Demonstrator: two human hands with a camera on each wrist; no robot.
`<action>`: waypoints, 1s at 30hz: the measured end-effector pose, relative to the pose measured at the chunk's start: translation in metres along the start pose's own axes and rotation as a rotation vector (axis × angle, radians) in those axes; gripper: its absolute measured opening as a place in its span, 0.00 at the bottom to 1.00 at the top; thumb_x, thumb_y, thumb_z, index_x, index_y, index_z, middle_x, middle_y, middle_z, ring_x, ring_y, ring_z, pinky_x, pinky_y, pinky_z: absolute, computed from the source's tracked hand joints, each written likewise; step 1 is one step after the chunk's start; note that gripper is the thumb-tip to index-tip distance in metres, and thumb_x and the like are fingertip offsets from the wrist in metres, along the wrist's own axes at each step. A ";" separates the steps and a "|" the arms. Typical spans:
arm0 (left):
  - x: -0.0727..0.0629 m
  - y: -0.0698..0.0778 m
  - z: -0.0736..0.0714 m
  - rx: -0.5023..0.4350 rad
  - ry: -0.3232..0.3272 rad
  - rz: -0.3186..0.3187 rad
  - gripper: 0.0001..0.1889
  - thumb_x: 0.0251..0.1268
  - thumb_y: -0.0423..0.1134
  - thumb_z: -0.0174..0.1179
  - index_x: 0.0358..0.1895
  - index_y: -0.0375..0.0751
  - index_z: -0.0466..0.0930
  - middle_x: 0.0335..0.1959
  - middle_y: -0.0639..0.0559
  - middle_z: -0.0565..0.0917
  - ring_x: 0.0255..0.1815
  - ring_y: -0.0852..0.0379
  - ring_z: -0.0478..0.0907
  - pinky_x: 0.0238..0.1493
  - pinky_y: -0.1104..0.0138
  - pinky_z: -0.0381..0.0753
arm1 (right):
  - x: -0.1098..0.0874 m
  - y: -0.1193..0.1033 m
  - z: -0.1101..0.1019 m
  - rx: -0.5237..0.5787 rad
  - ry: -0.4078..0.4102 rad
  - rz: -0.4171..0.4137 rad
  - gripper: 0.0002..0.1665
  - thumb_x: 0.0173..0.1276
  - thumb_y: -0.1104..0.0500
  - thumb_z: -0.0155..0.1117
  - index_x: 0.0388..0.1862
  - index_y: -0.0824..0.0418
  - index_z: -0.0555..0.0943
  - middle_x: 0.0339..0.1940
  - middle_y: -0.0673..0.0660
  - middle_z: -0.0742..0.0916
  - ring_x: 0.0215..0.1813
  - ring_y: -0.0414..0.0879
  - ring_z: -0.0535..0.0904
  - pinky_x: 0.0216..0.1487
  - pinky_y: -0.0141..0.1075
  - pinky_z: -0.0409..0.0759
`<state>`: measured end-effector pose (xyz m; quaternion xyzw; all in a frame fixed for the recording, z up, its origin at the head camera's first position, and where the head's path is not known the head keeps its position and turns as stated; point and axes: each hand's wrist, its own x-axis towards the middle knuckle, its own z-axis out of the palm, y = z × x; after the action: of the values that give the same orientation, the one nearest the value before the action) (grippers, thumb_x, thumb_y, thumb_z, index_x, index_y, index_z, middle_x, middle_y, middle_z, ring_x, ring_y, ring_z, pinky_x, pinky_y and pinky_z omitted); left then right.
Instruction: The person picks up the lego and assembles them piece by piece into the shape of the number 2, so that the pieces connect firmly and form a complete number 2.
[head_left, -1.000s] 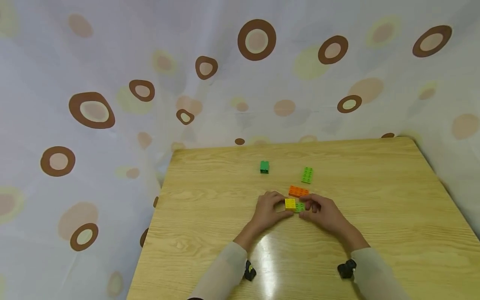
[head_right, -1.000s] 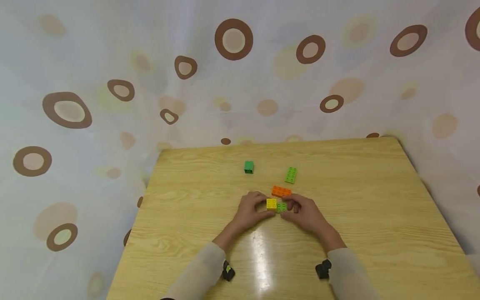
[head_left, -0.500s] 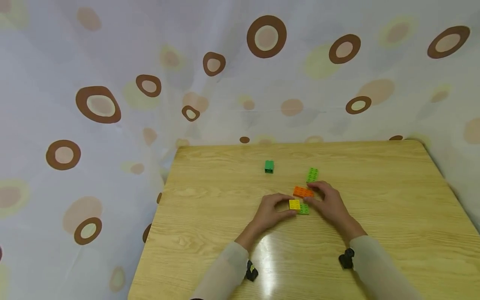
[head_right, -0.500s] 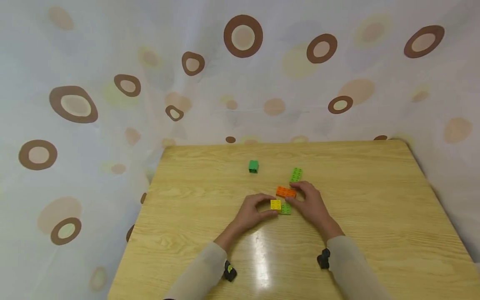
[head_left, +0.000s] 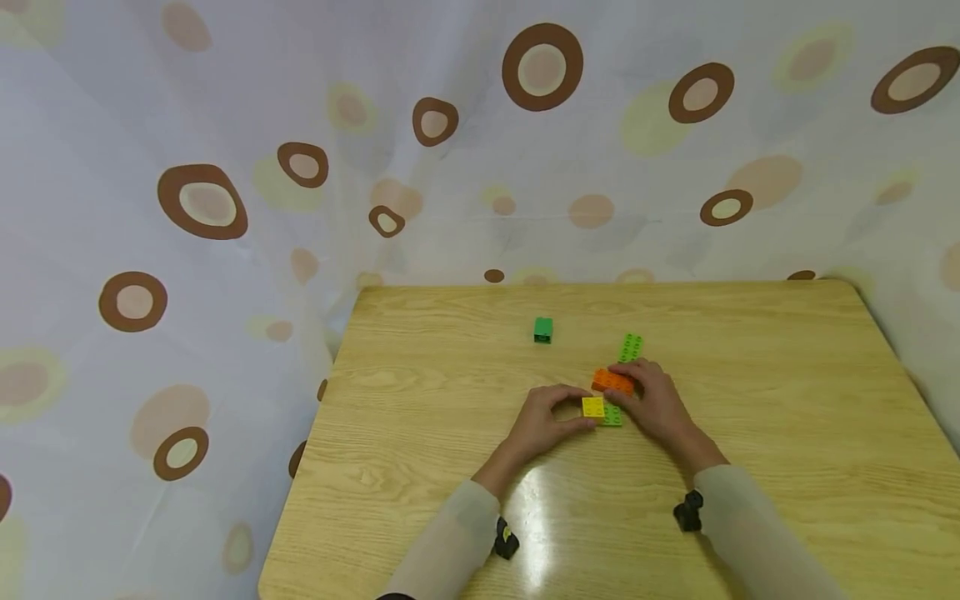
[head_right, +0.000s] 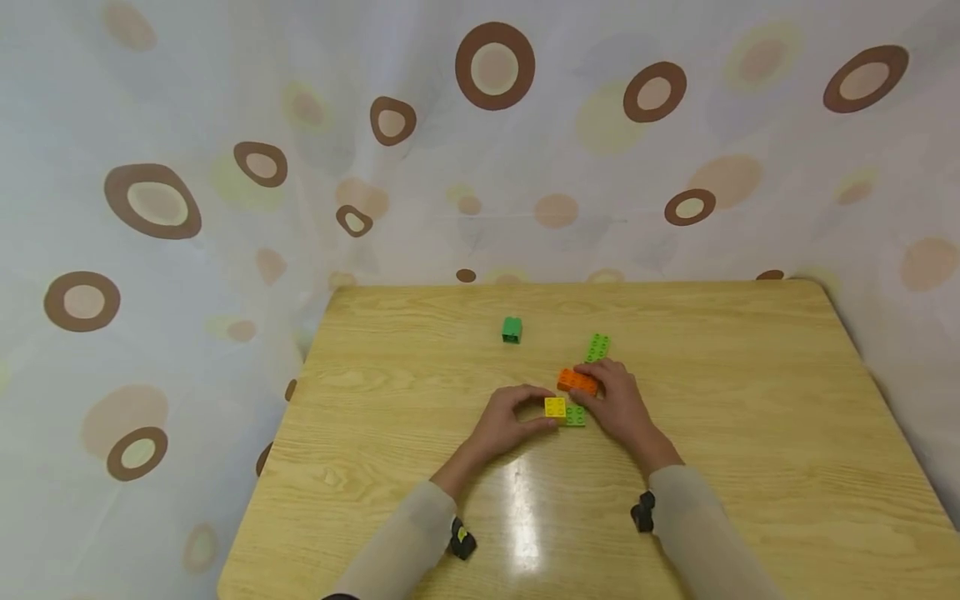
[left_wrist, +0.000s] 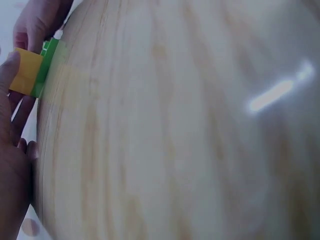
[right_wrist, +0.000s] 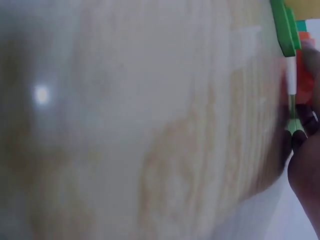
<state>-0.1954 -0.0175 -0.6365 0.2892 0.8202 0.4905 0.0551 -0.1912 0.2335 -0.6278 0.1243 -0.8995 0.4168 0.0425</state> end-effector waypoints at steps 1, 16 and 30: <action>0.000 0.000 0.000 -0.004 0.001 -0.002 0.22 0.66 0.52 0.75 0.61 0.54 0.87 0.55 0.64 0.88 0.58 0.67 0.82 0.67 0.69 0.76 | -0.002 -0.002 -0.002 0.021 0.005 0.006 0.26 0.75 0.50 0.73 0.67 0.60 0.83 0.58 0.58 0.84 0.59 0.54 0.77 0.62 0.55 0.74; 0.001 0.003 -0.002 -0.071 0.027 0.019 0.26 0.65 0.46 0.77 0.64 0.47 0.84 0.58 0.58 0.88 0.61 0.67 0.82 0.69 0.68 0.76 | -0.012 -0.045 -0.036 0.029 -0.022 -0.220 0.25 0.66 0.64 0.79 0.61 0.58 0.85 0.54 0.51 0.85 0.54 0.44 0.77 0.50 0.51 0.78; 0.000 0.003 -0.002 -0.058 0.034 -0.002 0.22 0.66 0.46 0.76 0.60 0.44 0.87 0.58 0.56 0.89 0.62 0.65 0.82 0.68 0.68 0.76 | -0.016 -0.050 -0.030 -0.015 -0.064 -0.268 0.24 0.64 0.64 0.81 0.59 0.58 0.87 0.56 0.52 0.85 0.57 0.49 0.78 0.56 0.47 0.80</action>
<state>-0.1944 -0.0183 -0.6328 0.2785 0.8068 0.5186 0.0501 -0.1635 0.2278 -0.5742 0.2563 -0.8787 0.3965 0.0702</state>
